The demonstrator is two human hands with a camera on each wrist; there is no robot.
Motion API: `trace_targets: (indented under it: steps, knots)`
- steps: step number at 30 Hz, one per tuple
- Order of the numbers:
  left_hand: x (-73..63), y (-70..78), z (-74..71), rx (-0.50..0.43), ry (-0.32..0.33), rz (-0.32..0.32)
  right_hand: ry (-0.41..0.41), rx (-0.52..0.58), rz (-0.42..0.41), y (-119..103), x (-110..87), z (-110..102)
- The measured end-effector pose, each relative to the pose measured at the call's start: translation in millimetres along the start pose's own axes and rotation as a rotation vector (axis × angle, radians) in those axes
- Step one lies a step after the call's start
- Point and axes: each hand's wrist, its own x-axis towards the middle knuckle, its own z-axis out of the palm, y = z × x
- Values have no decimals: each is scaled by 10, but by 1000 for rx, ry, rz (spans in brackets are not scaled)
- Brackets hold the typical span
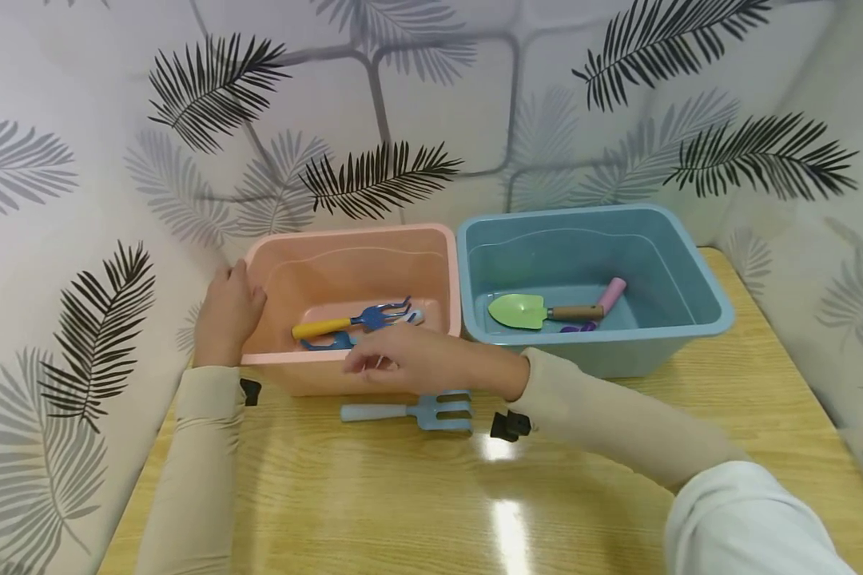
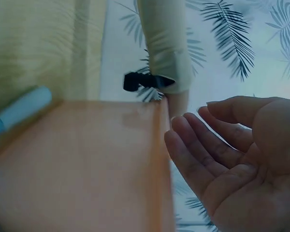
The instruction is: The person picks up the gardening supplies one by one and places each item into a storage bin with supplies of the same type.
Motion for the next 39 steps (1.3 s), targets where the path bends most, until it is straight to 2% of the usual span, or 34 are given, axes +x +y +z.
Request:
trace_targets:
  steps: [6,12,19,24,34,39]
  knots:
    - [-16,-8,-17,-10,15,-5,-108,61,7,98,-121,272]
    - [-43,-12,-7,-13,20,10,-143,-3,39,206,-179,512]
    - [-47,17,-8,-4,10,11,-127,-206,112,367,-253,758]
    - [-31,19,-9,3,2,15,-90,-303,153,477,-301,867]
    - [-28,26,-12,-1,-10,16,-89,-345,201,612,-327,975]
    - [-34,31,-14,-4,-4,21,-56,-346,202,663,-339,1008]
